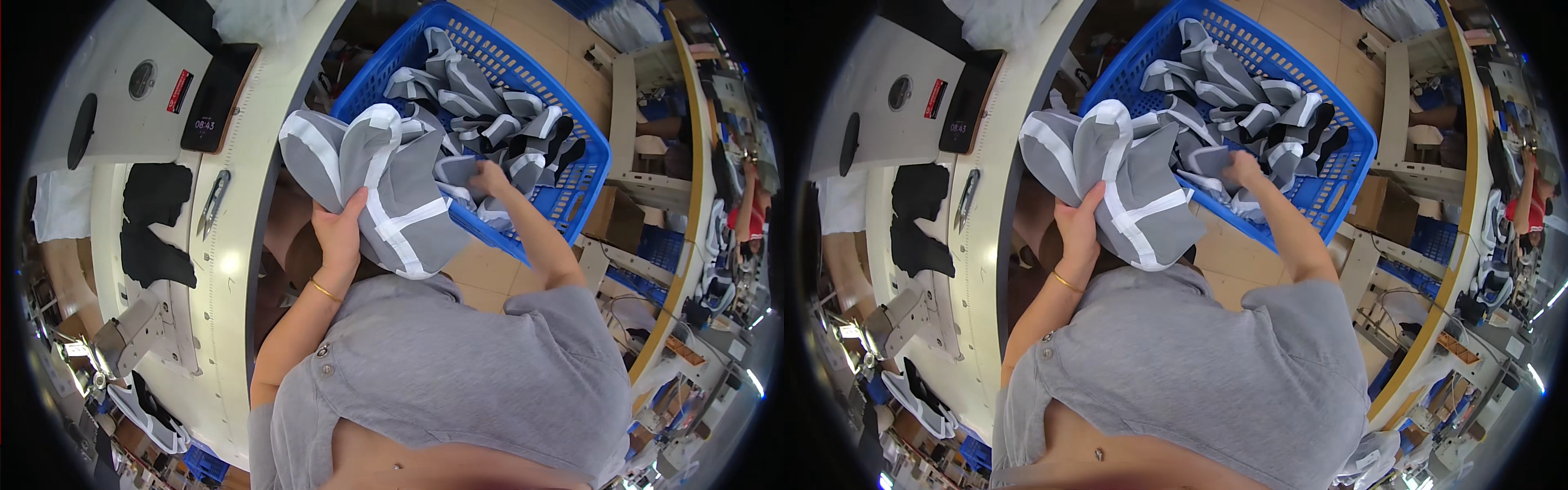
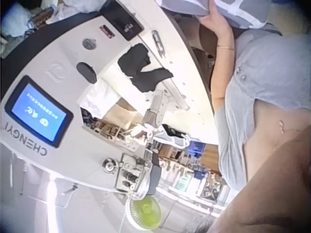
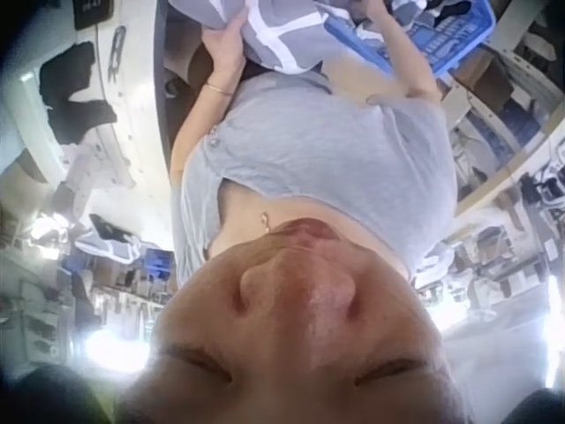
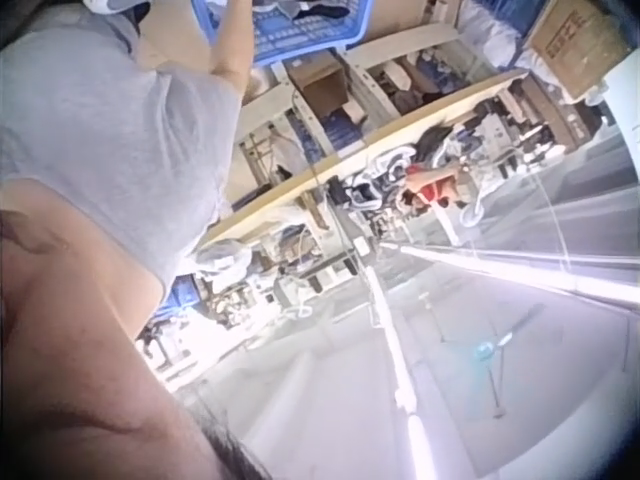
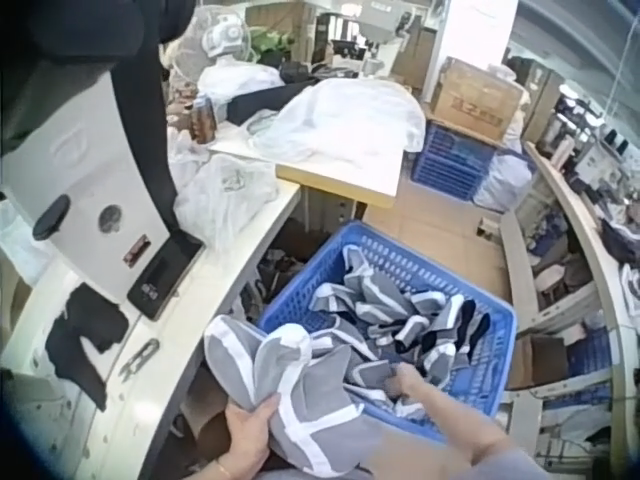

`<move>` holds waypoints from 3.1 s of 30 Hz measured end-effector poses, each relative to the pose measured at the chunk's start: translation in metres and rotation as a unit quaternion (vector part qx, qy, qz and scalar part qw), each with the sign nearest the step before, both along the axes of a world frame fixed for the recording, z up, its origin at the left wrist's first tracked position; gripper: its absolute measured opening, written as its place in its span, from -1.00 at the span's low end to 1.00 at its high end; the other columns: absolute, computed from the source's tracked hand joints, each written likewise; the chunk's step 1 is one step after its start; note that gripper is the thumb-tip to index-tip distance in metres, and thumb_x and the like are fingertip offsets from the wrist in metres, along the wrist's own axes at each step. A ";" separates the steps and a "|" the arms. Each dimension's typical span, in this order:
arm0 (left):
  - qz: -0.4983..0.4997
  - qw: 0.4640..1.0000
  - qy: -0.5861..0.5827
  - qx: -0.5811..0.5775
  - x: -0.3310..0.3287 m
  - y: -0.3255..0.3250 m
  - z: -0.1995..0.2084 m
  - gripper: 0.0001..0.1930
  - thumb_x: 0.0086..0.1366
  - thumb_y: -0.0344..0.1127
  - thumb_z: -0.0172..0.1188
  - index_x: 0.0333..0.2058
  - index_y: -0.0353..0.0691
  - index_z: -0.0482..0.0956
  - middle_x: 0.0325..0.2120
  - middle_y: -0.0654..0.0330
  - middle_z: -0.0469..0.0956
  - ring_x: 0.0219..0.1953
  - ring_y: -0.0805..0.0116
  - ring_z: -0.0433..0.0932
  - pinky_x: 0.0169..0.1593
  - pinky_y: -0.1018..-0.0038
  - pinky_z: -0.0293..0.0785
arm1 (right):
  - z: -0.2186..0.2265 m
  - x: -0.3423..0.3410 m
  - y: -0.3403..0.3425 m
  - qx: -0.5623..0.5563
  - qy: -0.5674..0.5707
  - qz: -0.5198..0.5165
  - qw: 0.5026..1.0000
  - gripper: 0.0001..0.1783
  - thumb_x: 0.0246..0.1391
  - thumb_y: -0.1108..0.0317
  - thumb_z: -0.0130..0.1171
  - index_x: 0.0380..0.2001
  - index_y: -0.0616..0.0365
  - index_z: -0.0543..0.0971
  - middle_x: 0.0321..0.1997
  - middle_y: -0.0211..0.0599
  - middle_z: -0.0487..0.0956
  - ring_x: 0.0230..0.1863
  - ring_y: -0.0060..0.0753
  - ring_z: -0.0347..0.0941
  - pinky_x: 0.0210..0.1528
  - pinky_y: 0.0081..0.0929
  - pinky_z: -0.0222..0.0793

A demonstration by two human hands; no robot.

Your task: The recorder is using a sewing machine to stitch together components of a shoe upper, likely for athletic footwear.

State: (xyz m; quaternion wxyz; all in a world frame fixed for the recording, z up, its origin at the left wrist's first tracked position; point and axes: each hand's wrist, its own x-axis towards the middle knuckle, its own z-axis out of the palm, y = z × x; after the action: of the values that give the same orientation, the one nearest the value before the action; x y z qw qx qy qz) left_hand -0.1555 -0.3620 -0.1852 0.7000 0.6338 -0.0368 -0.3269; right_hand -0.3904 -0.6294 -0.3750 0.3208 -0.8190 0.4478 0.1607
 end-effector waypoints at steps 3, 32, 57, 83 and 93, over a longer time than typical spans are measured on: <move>0.007 1.000 -0.006 -0.007 0.000 0.003 0.001 -0.42 0.08 -0.44 0.39 0.07 -0.40 0.37 -0.02 0.05 0.51 -0.02 0.27 0.51 0.07 0.43 0.39 | 0.045 -0.002 -0.038 -0.080 -0.097 -0.129 0.984 -0.50 -0.17 0.20 0.35 -0.14 0.23 0.56 -0.20 -0.06 0.60 -0.15 -0.12 0.54 -0.07 -0.28 0.42; 0.154 0.947 -0.224 -0.169 -0.020 0.155 0.098 -0.69 0.28 -0.55 0.18 0.00 -0.41 0.44 -0.08 0.11 0.56 -0.05 0.38 0.52 0.05 0.43 0.42 | 0.357 0.186 0.216 -0.288 -0.614 0.325 0.659 0.01 -0.51 0.26 0.46 0.18 0.19 0.33 0.30 0.03 0.30 0.30 0.14 0.20 0.30 0.08 0.06; 0.171 0.740 -0.256 0.598 0.251 0.764 0.253 -0.29 0.02 0.01 0.23 0.19 -0.05 0.40 0.06 -0.09 0.46 0.04 -0.06 0.51 0.10 0.20 0.42 | 0.401 0.518 0.806 0.158 -0.506 0.440 0.725 -0.29 0.02 0.02 0.21 0.09 0.33 0.34 0.03 0.21 0.50 0.07 0.23 0.44 0.09 -0.04 0.35; 0.202 0.695 -0.301 0.621 0.249 0.744 0.185 0.02 0.08 0.46 0.10 0.33 -0.18 0.14 0.31 -0.15 0.12 0.36 -0.13 0.09 0.33 0.04 0.11 | 0.310 0.497 0.737 -0.187 -0.612 0.450 0.623 -0.27 -0.18 0.09 0.43 0.03 0.19 0.40 -0.06 -0.03 0.46 -0.04 -0.10 0.42 -0.05 -0.22 0.24; 0.292 0.497 -0.573 0.582 0.188 0.684 0.216 -0.38 0.27 0.05 0.16 0.14 -0.30 0.40 0.16 -0.12 0.37 0.22 -0.10 0.31 0.27 0.13 0.19 | 0.279 0.493 0.713 0.072 -0.489 0.575 0.652 -0.87 0.02 0.29 0.15 -0.46 0.11 0.54 -0.31 -0.11 0.56 -0.21 -0.01 0.51 -0.14 -0.14 0.42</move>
State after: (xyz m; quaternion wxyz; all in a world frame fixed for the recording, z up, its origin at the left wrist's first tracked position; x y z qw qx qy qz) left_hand 0.0325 0.3215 0.0313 0.0530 0.9207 -0.0442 0.3842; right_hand 0.1030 0.0834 -0.0955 0.3952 -0.8469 -0.3469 -0.0788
